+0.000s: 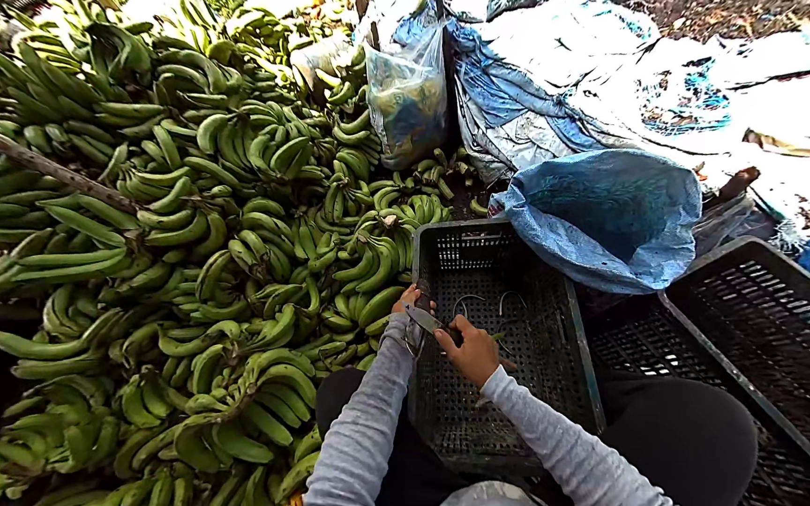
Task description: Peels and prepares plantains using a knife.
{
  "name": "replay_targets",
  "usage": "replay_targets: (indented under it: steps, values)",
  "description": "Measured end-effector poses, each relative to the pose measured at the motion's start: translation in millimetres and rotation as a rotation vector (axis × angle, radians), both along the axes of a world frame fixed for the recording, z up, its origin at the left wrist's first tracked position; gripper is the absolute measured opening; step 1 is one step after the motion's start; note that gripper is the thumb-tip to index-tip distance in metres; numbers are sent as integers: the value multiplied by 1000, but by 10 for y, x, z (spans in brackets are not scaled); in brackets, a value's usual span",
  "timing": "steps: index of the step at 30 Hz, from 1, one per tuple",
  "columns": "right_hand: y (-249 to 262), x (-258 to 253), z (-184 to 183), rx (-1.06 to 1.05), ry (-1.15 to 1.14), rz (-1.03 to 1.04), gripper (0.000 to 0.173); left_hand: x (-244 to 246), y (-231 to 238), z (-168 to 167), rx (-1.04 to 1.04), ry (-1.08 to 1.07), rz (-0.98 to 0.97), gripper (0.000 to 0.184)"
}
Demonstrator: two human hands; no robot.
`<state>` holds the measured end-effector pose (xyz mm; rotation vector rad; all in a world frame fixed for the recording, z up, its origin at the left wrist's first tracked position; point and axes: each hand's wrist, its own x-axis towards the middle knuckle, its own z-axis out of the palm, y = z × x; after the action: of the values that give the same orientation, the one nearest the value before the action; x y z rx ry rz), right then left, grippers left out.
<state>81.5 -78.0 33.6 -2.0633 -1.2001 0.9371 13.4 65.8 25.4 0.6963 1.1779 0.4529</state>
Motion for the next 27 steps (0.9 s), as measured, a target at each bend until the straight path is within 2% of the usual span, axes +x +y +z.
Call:
replay_targets:
  steps: [4, 7, 10, 13, 16, 20, 23, 26, 27]
  values:
    - [-67, -101, 52, 105, -32, 9, 51, 6, 21, 12, -52, 13, 29, 36]
    - [1, -8, -2, -13, -33, 4, 52, -40, -3, -49, 10, -8, -4, 32]
    - [-56, -66, 67, 92, -54, 22, 51, 30, 27, 7, -51, 8, 47, 36]
    - [14, 12, -2, -6, -32, 2, 52, -19, 4, -12, -12, -15, 17, 34]
    - [-40, -57, 58, 118, -74, 20, 52, 38, 36, 55, -32, 9, 38, 38]
    - [1, 8, 27, -3, -56, 16, 52, -15, 33, 5, 0, 0, -5, 34]
    - [-44, -84, 31, 139, -92, 22, 51, -5, 65, 8, -50, -1, 36, 35]
    - [35, 11, -20, 9, -86, 12, 52, -45, 39, -46, -12, -21, 26, 33]
    - [26, -14, 4, 48, -106, 16, 52, -24, 43, -18, -21, -17, 36, 33]
